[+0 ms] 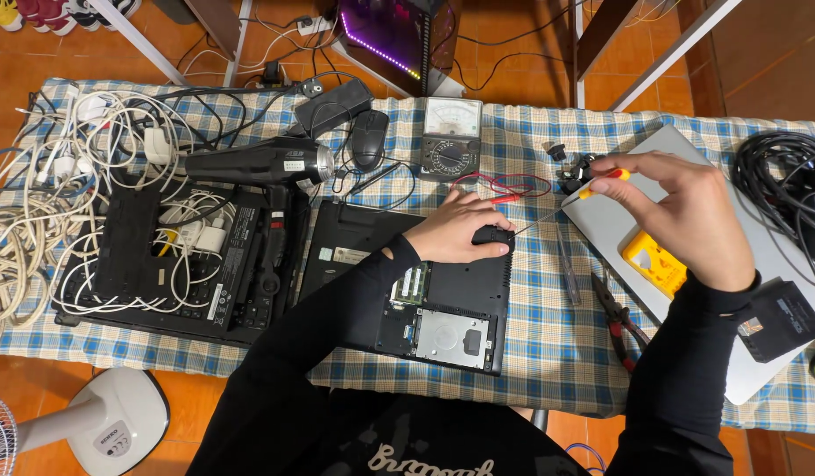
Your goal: The person uses a screwdriver to remove and replace components inside the base of an open laptop, handling small screws and internal parts.
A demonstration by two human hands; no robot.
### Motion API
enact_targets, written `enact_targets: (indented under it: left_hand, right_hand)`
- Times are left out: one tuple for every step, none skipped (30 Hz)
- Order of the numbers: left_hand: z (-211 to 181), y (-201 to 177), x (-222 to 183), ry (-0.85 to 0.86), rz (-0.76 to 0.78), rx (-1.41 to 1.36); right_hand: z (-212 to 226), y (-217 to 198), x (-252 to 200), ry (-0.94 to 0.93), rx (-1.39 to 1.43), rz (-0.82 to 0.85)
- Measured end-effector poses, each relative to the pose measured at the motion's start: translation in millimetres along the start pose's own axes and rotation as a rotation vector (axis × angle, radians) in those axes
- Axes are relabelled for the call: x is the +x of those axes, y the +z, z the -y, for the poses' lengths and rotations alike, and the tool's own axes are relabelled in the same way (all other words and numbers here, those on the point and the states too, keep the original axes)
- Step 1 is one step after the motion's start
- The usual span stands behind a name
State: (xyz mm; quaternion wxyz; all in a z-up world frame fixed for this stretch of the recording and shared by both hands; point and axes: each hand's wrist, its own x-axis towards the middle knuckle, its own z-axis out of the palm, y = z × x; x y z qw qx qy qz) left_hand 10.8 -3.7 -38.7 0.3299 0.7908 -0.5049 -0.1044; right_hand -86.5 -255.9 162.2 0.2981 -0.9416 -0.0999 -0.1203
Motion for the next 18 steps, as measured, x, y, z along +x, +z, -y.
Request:
enact_targets:
  left_hand:
    - [0,0,0,0.001,-0.001,-0.001]
    - [0,1,0,0.002,-0.003,-0.002]
    - [1,1,0,0.003,-0.005,-0.001]
    - [1,1,0,0.003,-0.008,0.000]
    - [1,1,-1,0.004,-0.010,0.002]
    - [1,1,-1,0.008,-0.015,0.000]
    - [1,1,0,0.013,-0.019,-0.002]
    - [1,1,0,0.018,-0.023,-0.004]
    - [0,1,0,0.009,-0.014,-0.001]
    - [0,1,-1,-0.001,-0.004,0.003]
    - [0,1,0,-0.010,0.003,0.008]
    - [0,0,0,0.000,-0.008,0.008]
    - [0,0,-1,0.009,-0.018,0.005]
    - [0,0,-1,0.018,-0.027,0.003]
    - [-1,0,-1,0.013,-0.022,0.001]
    - [-1,0,-1,0.008,-0.017,-0.001]
    - [-1,0,-1,0.003,-0.011,-0.002]
    - [-2,0,-1,-0.002,-0.007,-0.003]
  right_hand:
    - [1,0,0,0.008,0.008,-0.002]
    - [1,0,0,0.016,0.016,-0.005]
    - [3,1,1,0.023,0.025,-0.008]
    - [4,2,1,0.025,0.057,-0.007]
    - [7,2,1,0.028,0.089,-0.007]
    - [9,3,1,0.030,0.120,-0.007]
    - [11,3,2,0.050,0.106,0.005]
    - [14,2,3,0.071,0.092,0.018]
    - [16,2,4,0.090,0.077,0.030]
    - [19,0,4,0.091,0.079,0.043]
    - [22,-2,4,0.089,0.081,0.055]
    - [24,-4,5,0.087,0.082,0.068]
    - [25,-4,6,-0.002,0.072,0.043]
    - [25,-3,7,-0.090,0.061,0.019]
    - [24,-3,7,-0.178,0.050,-0.008]
    - [22,-2,6,-0.110,0.029,0.001]
    - [20,-1,5,-0.043,0.008,0.010]
    - [19,0,5,0.025,-0.013,0.019]
